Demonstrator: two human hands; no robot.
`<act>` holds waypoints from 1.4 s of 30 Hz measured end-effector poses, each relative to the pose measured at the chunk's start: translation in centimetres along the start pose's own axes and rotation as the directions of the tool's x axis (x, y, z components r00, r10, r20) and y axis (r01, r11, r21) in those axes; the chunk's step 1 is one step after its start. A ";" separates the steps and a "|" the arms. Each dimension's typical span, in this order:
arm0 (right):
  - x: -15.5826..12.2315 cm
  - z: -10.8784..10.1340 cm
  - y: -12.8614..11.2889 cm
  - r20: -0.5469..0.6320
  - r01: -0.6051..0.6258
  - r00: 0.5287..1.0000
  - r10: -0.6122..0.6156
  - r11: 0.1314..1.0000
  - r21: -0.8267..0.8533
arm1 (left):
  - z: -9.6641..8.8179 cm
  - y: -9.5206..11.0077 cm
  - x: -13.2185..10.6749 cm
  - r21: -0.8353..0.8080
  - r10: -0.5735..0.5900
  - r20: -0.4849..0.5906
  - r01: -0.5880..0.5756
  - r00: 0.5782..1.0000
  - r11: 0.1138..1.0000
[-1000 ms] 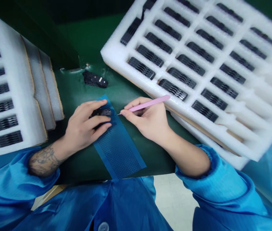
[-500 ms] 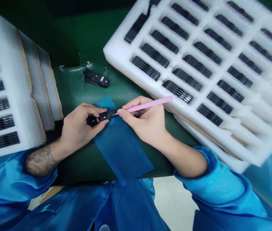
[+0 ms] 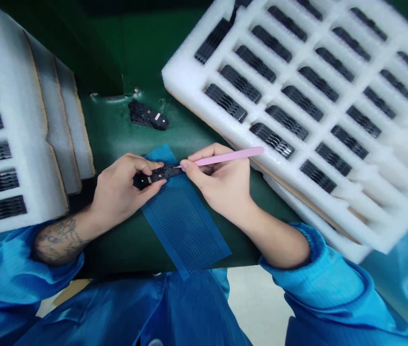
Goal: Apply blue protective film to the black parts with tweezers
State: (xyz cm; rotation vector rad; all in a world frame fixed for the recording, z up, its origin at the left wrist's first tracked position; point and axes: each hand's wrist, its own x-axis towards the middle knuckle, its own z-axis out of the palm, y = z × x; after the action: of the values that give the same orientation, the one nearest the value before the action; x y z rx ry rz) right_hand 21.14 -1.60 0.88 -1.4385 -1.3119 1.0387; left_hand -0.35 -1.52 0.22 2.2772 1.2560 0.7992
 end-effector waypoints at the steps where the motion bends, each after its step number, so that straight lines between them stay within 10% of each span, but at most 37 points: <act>1: 0.0 0.0 0.0 0.001 -0.005 1.000 0.005 1.000 0.000 | 0.0 0.0 0.0 -0.001 0.000 0.002 0.000 1.000 1.000; 36: 0.5 -0.9 -0.1 0.003 -0.025 1.000 0.025 0.995 0.100 | -0.3 -0.1 0.2 0.011 0.068 -0.009 -0.068 0.998 0.998; 42: 0.5 -2.4 -0.1 0.181 -0.086 0.980 0.084 0.996 0.004 | -0.4 -0.1 0.2 0.199 0.199 0.079 -0.211 0.977 0.957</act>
State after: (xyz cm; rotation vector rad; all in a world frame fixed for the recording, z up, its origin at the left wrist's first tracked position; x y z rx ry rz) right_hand 23.45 -1.33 1.50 -1.4289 -1.3786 1.2560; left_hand -0.61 -1.21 0.55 2.6115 1.1352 0.6931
